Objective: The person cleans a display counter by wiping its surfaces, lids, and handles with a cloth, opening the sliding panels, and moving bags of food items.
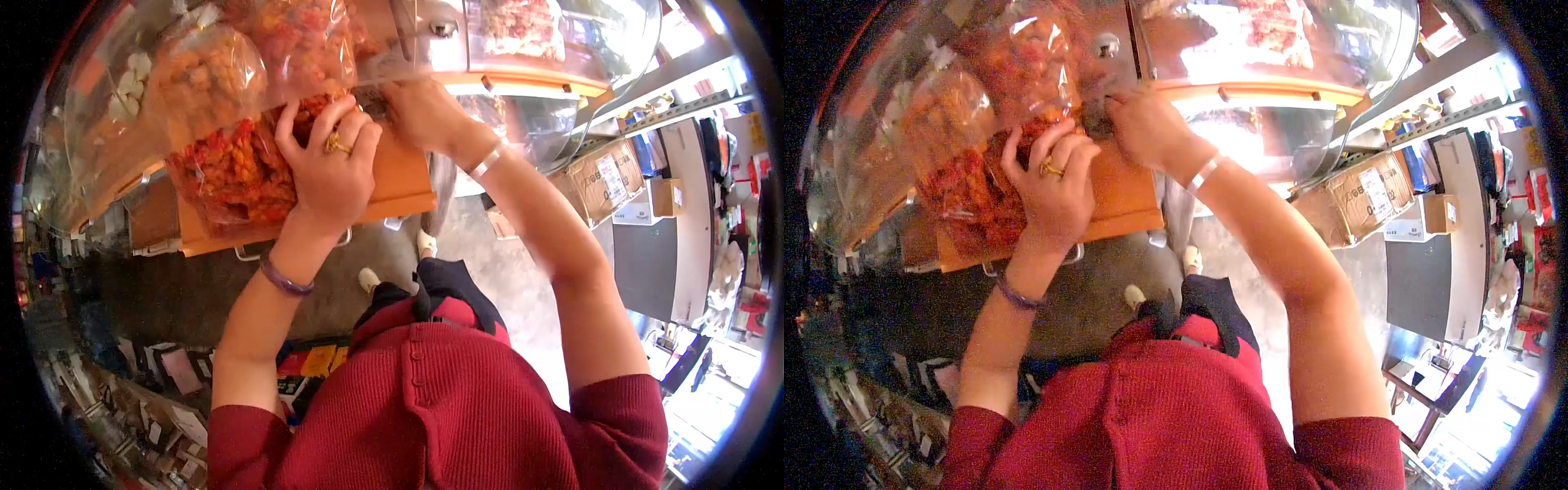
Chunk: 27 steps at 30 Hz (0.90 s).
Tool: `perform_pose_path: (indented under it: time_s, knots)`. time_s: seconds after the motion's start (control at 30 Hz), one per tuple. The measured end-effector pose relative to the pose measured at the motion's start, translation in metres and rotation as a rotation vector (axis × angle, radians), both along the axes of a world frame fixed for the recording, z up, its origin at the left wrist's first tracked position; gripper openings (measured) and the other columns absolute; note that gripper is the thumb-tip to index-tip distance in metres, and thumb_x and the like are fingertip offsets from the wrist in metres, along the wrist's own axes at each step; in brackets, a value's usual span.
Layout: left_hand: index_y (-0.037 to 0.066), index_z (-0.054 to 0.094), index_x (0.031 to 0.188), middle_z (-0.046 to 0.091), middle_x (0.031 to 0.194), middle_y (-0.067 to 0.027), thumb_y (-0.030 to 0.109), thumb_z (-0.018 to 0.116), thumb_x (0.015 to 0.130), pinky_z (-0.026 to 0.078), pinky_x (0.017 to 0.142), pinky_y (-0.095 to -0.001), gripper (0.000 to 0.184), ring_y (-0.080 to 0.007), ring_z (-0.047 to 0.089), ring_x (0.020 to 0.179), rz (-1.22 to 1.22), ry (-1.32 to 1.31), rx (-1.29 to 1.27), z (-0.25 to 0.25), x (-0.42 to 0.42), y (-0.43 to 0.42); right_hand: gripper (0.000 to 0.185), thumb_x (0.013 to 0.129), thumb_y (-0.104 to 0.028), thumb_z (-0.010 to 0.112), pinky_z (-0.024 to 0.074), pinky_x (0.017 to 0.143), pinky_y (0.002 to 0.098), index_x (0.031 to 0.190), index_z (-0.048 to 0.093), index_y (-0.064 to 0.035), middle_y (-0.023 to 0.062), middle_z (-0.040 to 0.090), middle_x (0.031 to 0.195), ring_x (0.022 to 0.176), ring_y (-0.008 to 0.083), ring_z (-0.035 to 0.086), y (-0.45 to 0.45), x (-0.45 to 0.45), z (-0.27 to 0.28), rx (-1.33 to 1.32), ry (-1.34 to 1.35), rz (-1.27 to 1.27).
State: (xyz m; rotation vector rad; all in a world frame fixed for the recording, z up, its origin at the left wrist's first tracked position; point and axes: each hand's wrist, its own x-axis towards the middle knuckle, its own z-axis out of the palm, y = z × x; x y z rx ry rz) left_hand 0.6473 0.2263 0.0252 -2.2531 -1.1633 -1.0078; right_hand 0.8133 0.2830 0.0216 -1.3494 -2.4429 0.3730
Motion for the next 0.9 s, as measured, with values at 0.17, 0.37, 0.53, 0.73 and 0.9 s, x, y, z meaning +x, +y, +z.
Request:
perform_pose_path:
  time_s: [0.17,0.37,0.53,0.73,0.9]
  knots:
    - [0.009,0.058,0.081,0.057,0.090,-0.0011,0.007,0.056,0.077,0.028,0.097,-0.0547,0.005,-0.0184,0.054,0.103,0.001,0.002,0.010,0.001,-0.001,0.000,0.030,0.061,0.012,0.052,0.0481,0.082,0.0402,0.089,0.060,0.0048,0.0195,0.061,0.098,0.101,0.0361,0.056,-0.045,0.035,-0.024,0.168,0.457,0.480]
    - [0.014,0.061,0.088,0.060,0.097,0.0017,0.009,0.062,0.076,0.024,0.102,-0.0528,0.013,-0.0183,0.051,0.110,0.015,0.017,-0.113,0.008,-0.003,-0.006,0.031,0.069,0.012,0.051,0.0516,0.068,0.0329,0.092,0.067,-0.0014,0.0120,0.067,0.087,0.076,0.0256,0.064,-0.077,0.089,-0.022,-0.116,0.505,-0.026]
    - [0.008,0.060,0.096,0.057,0.101,-0.0025,0.011,0.064,0.073,0.026,0.099,-0.0577,0.024,-0.0207,0.051,0.109,-0.082,-0.033,-0.132,0.012,-0.001,-0.011,0.036,0.089,-0.009,0.051,0.0506,0.088,0.0382,0.123,0.048,0.0031,0.0173,0.058,0.115,0.101,0.0269,0.059,-0.089,0.059,0.030,-0.926,1.967,-0.146]
    - [0.007,0.060,0.104,0.058,0.108,-0.0039,0.023,0.060,0.079,0.026,0.101,-0.0543,0.029,-0.0229,0.046,0.115,-0.215,-0.446,-0.304,-0.002,0.003,-0.010,0.046,0.085,-0.003,0.059,0.0476,0.089,0.0363,0.128,0.045,-0.0074,0.0075,0.059,0.113,0.102,0.0207,0.058,-0.082,-0.042,0.079,-0.897,2.112,0.189]
    - [0.007,0.060,0.107,0.059,0.111,-0.0031,0.022,0.058,0.079,0.026,0.103,-0.0525,0.032,-0.0215,0.046,0.117,-0.085,-0.176,-0.144,-0.002,-0.004,-0.006,0.015,0.088,-0.010,0.059,0.0506,0.078,0.0309,0.102,0.061,-0.0047,0.0066,0.065,0.095,0.085,0.0174,0.062,-0.067,-0.045,0.088,-0.790,2.168,-0.104]
